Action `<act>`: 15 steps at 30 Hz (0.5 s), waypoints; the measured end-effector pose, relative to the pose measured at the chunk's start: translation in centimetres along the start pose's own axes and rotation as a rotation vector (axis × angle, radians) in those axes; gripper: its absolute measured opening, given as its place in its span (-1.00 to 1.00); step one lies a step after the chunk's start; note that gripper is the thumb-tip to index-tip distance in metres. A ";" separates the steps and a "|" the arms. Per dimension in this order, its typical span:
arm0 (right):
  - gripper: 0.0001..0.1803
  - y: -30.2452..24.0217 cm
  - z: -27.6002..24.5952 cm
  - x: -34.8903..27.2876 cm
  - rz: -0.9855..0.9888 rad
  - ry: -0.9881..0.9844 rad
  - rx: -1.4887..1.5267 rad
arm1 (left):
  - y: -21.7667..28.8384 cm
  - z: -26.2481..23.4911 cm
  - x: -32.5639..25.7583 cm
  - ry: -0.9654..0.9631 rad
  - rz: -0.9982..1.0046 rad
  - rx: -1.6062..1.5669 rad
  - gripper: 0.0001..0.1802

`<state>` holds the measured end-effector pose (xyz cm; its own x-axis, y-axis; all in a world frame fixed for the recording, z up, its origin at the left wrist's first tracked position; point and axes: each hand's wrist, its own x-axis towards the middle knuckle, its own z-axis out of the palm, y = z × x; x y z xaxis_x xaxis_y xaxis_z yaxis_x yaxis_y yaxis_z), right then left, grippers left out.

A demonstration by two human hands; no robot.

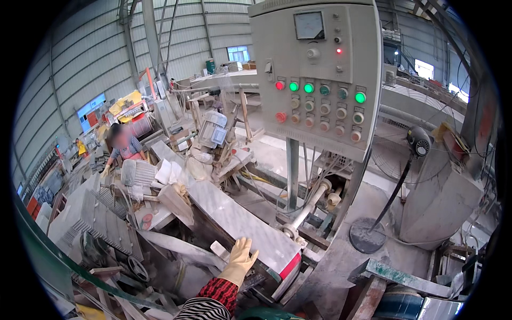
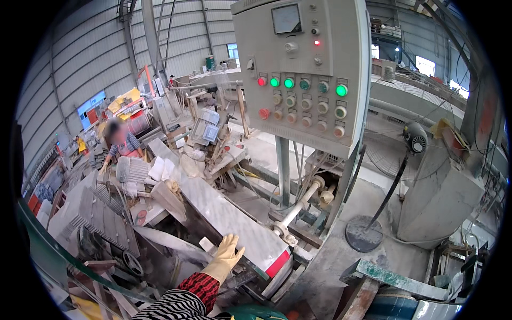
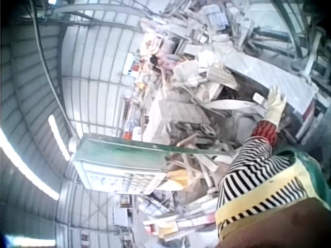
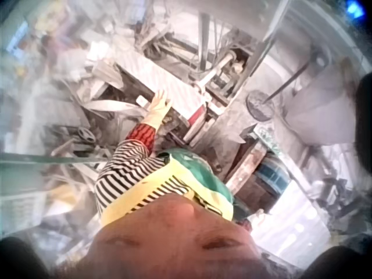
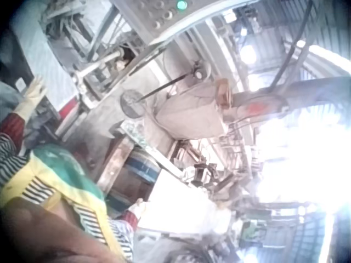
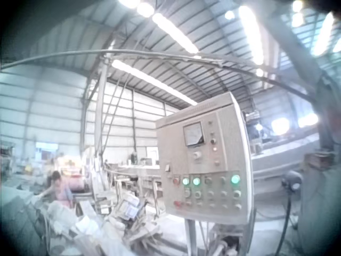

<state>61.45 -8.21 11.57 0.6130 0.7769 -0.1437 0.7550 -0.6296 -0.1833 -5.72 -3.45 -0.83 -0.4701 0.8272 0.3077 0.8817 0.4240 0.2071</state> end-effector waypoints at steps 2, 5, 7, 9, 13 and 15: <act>-0.28 -0.1 0.2 0.3 -0.003 0.001 0.015 | -0.2 -0.2 0.1 -0.014 0.022 0.006 -0.33; -0.30 -0.3 0.4 0.6 0.000 0.008 0.033 | 0.5 -1.1 0.3 -0.063 0.034 0.015 -0.33; -0.32 -0.5 0.5 0.8 -0.002 0.009 0.039 | 1.0 -1.7 0.3 -0.103 0.025 0.023 -0.33; -0.33 -0.5 0.5 1.1 0.001 0.014 0.047 | 1.0 -1.7 0.2 -0.109 0.007 0.022 -0.34; -0.36 -0.6 0.8 1.7 -0.002 0.024 0.058 | 0.4 -1.1 -0.1 -0.110 -0.011 0.021 -0.32; -0.38 -0.5 0.9 2.0 -0.005 0.028 0.061 | 0.4 -1.0 -0.1 -0.152 -0.035 0.010 -0.29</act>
<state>62.12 -6.29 10.52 0.6159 0.7793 -0.1158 0.7431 -0.6234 -0.2431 -5.34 -3.69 0.21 -0.4895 0.8578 0.1566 0.8657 0.4565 0.2055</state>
